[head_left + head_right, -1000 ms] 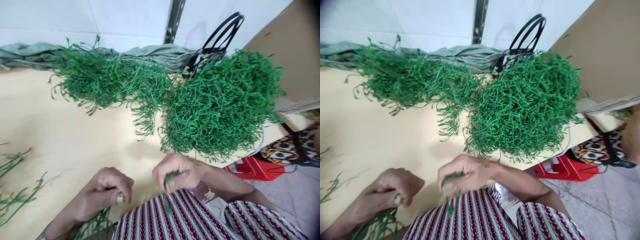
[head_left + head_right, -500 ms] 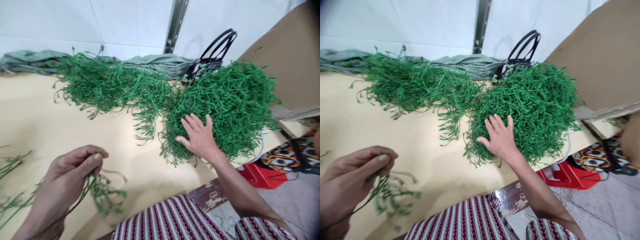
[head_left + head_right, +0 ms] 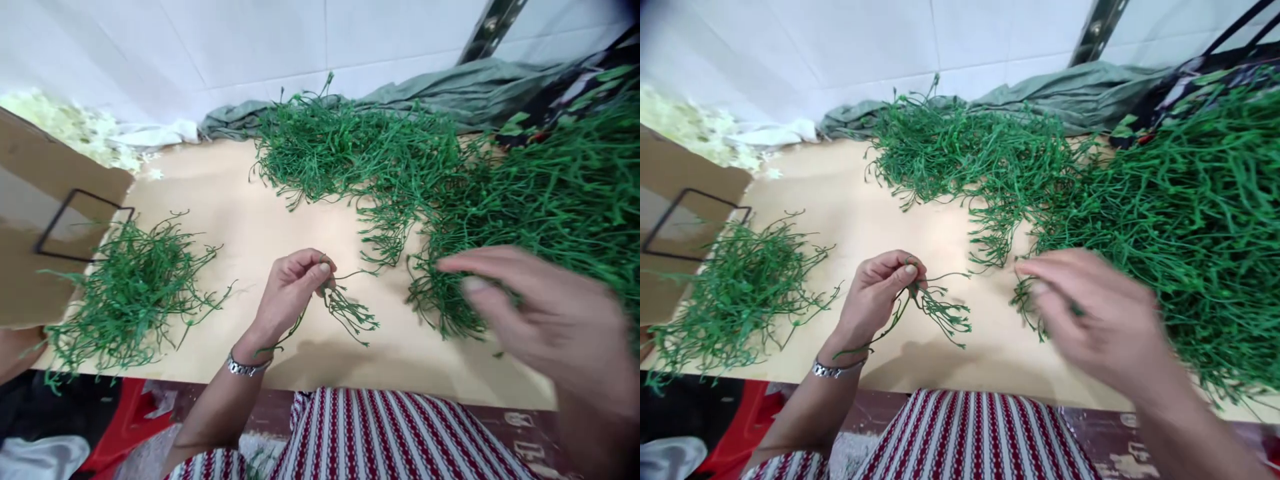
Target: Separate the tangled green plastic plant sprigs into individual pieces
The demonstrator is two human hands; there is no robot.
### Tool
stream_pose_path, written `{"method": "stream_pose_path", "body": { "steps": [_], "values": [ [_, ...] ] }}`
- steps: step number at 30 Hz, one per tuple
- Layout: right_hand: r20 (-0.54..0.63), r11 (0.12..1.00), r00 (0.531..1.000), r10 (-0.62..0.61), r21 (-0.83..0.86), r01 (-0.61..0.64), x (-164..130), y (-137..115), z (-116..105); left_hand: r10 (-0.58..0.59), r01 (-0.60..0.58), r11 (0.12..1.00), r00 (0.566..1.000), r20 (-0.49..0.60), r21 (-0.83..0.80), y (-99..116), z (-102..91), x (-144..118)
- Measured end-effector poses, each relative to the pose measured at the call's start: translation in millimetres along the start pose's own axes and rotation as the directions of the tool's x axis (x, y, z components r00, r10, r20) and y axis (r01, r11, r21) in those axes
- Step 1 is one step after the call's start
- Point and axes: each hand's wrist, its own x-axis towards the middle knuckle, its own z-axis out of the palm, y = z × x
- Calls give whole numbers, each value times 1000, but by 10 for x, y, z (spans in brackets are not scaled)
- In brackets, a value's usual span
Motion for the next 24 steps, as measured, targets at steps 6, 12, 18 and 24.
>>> {"method": "stream_pose_path", "body": {
  "steps": [6, 12, 18, 24],
  "values": [
    [33, 979, 998, -45, 203, 37, 854, -695, 680, 74, -75, 997, 996, 58, 25, -109, 135, -98],
    [-20, 960, 999, 25, 279, -19, 761, -689, 762, 461, -342, 782, 880, -115, 521, -211, 90, -212],
    [-73, 960, 994, 86, 274, -63, 709, -695, 820, 658, -447, 570, 751, -57, 690, -321, 144, -433],
    [-35, 960, 998, 43, 279, -32, 679, -794, 854, 283, -177, 900, 933, -224, 398, -443, 266, -422]
  ]
}}
